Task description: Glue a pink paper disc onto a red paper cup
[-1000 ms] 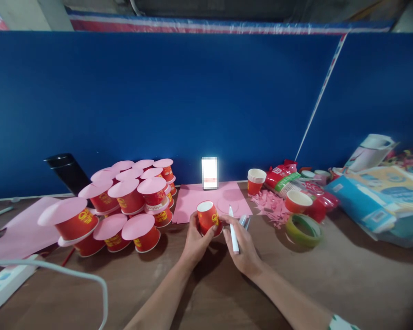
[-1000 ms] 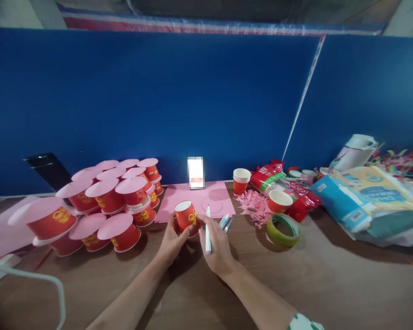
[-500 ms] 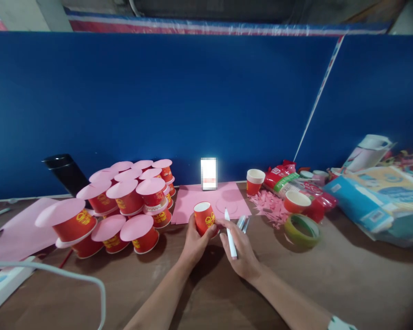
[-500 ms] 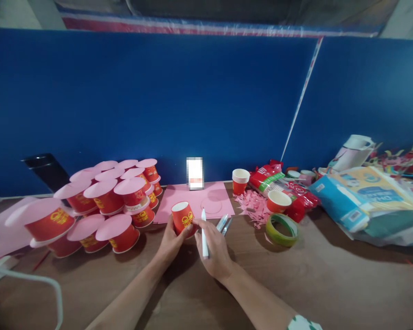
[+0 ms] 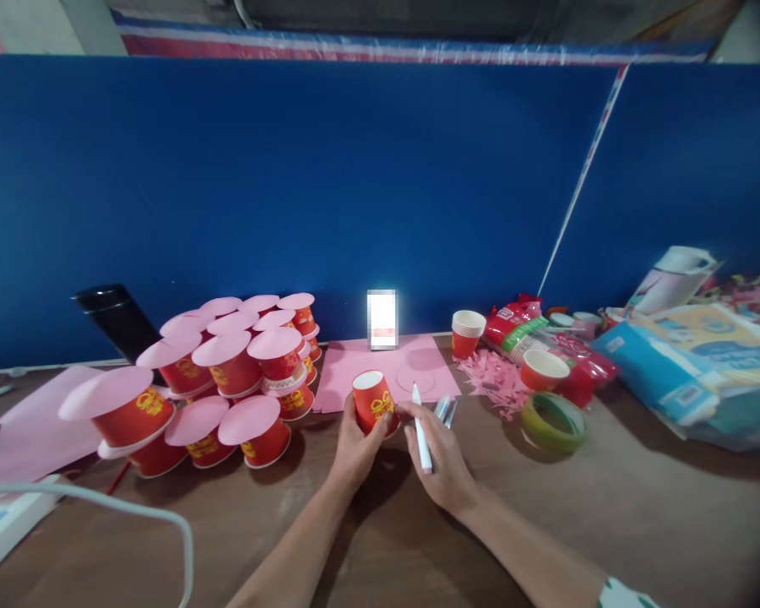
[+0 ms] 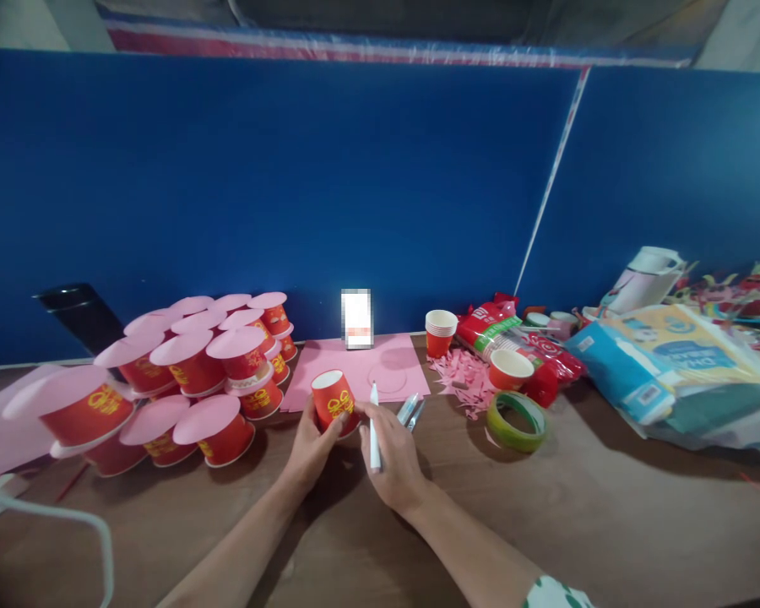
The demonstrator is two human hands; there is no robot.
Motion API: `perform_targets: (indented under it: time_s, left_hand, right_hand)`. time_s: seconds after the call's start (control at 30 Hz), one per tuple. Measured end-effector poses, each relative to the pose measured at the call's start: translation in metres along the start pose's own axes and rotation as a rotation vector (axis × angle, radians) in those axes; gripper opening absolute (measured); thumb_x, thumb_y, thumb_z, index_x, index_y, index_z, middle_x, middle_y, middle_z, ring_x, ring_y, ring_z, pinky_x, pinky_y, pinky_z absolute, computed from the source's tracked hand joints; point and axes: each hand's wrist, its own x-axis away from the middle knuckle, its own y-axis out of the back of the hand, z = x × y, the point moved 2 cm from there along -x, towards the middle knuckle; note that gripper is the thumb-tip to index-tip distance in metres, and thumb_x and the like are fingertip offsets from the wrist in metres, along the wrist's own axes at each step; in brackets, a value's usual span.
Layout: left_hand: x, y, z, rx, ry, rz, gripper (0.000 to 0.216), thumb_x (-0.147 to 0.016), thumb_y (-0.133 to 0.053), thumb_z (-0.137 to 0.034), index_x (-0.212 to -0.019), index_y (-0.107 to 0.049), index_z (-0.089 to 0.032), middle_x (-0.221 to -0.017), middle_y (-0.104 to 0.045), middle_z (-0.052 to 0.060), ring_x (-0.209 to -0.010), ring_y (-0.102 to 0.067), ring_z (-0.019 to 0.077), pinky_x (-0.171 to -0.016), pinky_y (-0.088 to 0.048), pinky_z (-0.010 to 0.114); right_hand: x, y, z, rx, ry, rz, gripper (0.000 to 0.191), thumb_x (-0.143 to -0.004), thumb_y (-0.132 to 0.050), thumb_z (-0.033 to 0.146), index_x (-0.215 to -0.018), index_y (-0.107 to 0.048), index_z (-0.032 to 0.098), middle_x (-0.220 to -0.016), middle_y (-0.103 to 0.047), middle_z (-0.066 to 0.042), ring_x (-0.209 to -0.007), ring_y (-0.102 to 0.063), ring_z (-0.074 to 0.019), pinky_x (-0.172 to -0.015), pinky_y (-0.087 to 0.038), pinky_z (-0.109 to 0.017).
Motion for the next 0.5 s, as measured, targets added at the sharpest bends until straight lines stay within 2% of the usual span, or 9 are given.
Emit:
perform_targets:
  time_s: [0.27,0.5]
  left_hand:
    - [0.0002,0.0012,0.0037,0.022,0.01,-0.003,0.059,-0.075,-0.067,-0.039,-0.124,-0.043,-0.018,-0.112,-0.062,0.01,-0.101,-0.061,0.0223,-0.092,-0.047,0.037]
    - [0.0005,0.0002,-0.0013,-0.004,0.021,0.009,0.06,-0.071,-0.071,-0.041,-0.12,-0.045,-0.017,-0.107,-0.063,0.009,-0.097,-0.062,0.0223,-0.087,-0.049,0.035]
  right_hand:
    - [0.0002,0.0,0.0006,0.008,0.002,0.004,0.036,-0.09,-0.045,0.012,-0.125,-0.053,0.021,-0.114,-0.066,-0.011,-0.105,-0.064,-0.0221,-0.092,-0.054,-0.039]
    - [0.0004,-0.0001,0.0012,0.005,0.012,-0.005,0.035,-0.089,-0.046,0.011,-0.122,-0.053,0.021,-0.112,-0.067,-0.011,-0.105,-0.065,-0.0223,-0.092,-0.054,-0.039]
